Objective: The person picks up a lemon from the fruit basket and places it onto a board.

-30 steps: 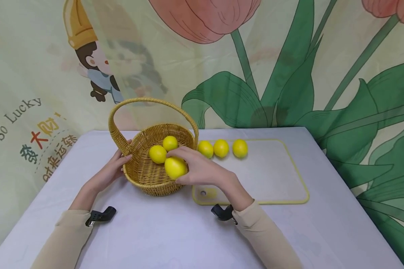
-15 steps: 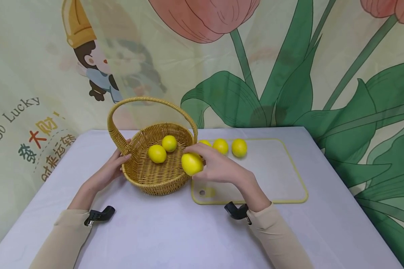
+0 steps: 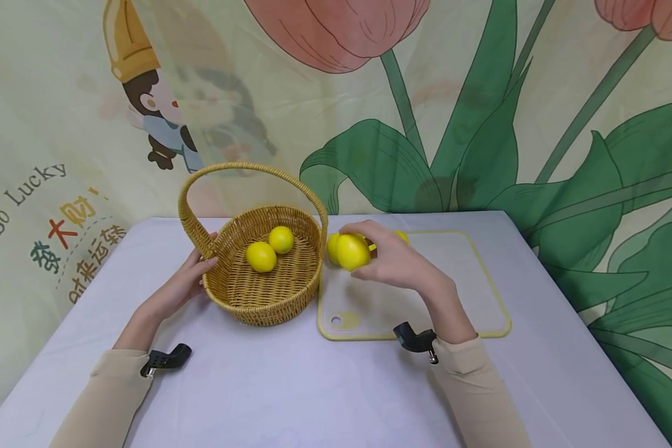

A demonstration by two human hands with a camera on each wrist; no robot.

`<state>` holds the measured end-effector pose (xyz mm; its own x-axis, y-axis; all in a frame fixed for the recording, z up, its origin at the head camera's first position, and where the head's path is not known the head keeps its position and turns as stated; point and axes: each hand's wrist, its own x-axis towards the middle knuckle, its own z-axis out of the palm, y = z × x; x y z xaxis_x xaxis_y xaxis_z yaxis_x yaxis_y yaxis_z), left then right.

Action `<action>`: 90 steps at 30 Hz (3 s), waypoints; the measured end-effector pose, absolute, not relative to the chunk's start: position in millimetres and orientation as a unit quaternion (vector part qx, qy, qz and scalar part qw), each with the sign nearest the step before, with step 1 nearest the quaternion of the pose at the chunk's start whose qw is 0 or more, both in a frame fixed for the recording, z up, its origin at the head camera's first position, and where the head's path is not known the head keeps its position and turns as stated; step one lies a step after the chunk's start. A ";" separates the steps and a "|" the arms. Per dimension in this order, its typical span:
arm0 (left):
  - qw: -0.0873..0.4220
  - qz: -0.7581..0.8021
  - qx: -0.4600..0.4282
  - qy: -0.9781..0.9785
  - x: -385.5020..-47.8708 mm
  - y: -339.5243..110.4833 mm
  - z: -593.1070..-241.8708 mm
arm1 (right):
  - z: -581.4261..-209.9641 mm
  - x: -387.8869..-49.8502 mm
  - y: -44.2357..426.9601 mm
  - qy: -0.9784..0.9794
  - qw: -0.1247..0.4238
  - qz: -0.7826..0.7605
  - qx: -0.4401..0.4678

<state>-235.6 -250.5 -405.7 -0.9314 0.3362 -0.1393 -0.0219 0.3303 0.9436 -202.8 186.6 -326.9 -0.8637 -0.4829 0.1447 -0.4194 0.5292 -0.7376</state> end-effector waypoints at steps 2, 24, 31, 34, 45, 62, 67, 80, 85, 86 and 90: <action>0.157 0.570 0.098 0.800 -235.5 -250.0 -405.6 | -327.2 -205.2 193.0 0.876 0.035 -0.414 -0.244; 0.156 0.578 0.103 0.794 -237.2 -249.4 -408.3 | -335.3 -224.0 249.5 0.886 0.001 -0.445 -0.130; 0.154 0.569 0.098 0.802 -237.6 -250.4 -408.1 | -340.6 -227.0 265.4 0.895 0.000 -0.434 -0.103; 0.152 0.573 0.101 0.799 -238.0 -251.2 -408.4 | -343.1 -228.0 269.9 0.893 -0.001 -0.443 -0.085; 0.154 0.567 0.101 0.803 -238.6 -251.5 -410.4 | -366.8 -239.8 285.4 0.894 -0.006 -0.444 -0.063; 0.154 0.575 0.105 0.796 -239.9 -251.2 -411.0 | -388.0 -245.3 293.0 0.893 0.000 -0.450 -0.028; 0.154 0.574 0.103 0.798 -240.3 -251.1 -411.3 | -395.1 -248.5 293.5 0.898 0.013 -0.440 -0.013; 0.160 0.571 0.111 0.797 -238.2 -249.8 -405.0 | -402.7 -252.9 291.3 0.909 0.042 -0.415 -0.016; 0.163 0.575 0.110 0.794 -237.9 -249.9 -404.9 | -403.2 -253.4 290.2 0.912 0.052 -0.406 -0.024; 0.164 0.574 0.109 0.794 -237.9 -250.0 -405.1 | -403.0 -253.3 290.1 0.912 0.054 -0.405 -0.025; 0.166 0.575 0.108 0.794 -238.1 -250.4 -405.9 | -401.2 -252.1 289.8 0.913 0.060 -0.402 -0.028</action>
<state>-238.1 -250.4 -405.9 -0.9216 0.3625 -0.1385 -0.0189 0.3145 0.9491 -252.1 289.8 -401.2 -0.9913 -0.0991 -0.0861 -0.0034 0.6751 -0.7377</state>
